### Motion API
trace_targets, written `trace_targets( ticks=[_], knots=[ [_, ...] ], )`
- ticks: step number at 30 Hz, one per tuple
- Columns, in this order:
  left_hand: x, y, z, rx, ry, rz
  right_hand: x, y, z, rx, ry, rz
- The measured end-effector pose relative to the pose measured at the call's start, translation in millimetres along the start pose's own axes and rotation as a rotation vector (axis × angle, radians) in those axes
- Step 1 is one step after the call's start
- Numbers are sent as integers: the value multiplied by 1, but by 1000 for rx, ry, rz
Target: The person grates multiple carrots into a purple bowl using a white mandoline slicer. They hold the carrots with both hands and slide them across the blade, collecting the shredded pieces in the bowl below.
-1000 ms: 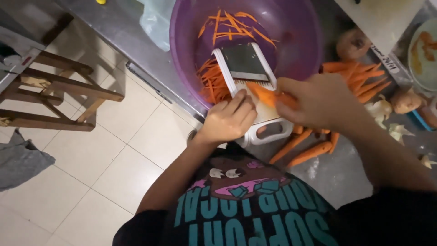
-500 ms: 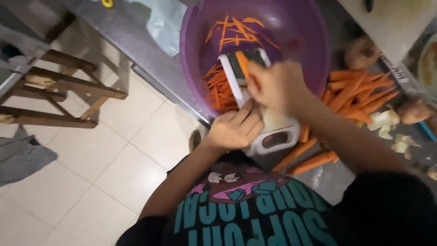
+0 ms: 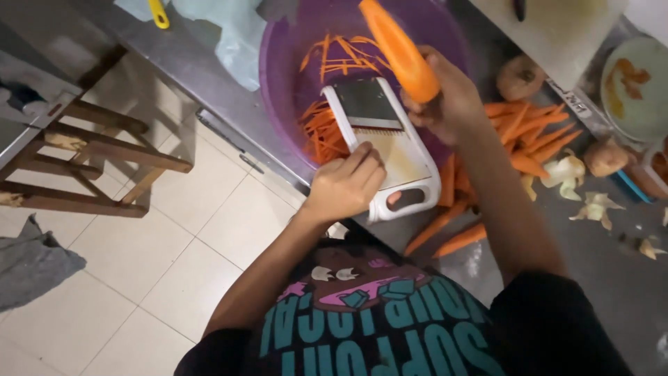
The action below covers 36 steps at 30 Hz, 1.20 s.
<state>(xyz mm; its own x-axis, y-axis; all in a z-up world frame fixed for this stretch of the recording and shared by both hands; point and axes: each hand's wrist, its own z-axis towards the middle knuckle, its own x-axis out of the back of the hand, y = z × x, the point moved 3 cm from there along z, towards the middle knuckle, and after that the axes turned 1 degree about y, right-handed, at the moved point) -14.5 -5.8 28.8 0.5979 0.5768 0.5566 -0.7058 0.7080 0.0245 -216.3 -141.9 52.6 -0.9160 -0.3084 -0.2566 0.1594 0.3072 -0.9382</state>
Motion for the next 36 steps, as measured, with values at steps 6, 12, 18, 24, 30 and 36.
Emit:
trace_targets(
  ticks=[6, 12, 18, 24, 30, 36],
  knots=[
    [-4, 1, -1, -9, -9, 10, -2, 17, -22, -92, -410, 353],
    [-4, 6, 2, 18, 88, 42, -12, 36, -23, 266, -93, -1045],
    [-2, 6, 1, 19, 79, 47, -19, -31, -81, 176, -74, -1796],
    [-25, 7, -16, 27, 90, 45, -11, 16, -102, 461, 77, -2085],
    [0, 5, 3, 20, 79, 35, -21, -13, -120, 536, 18, -2102],
    [-5, 6, -1, 0, 71, 75, -38, -4, -95, 521, -14, -2085]
  ],
)
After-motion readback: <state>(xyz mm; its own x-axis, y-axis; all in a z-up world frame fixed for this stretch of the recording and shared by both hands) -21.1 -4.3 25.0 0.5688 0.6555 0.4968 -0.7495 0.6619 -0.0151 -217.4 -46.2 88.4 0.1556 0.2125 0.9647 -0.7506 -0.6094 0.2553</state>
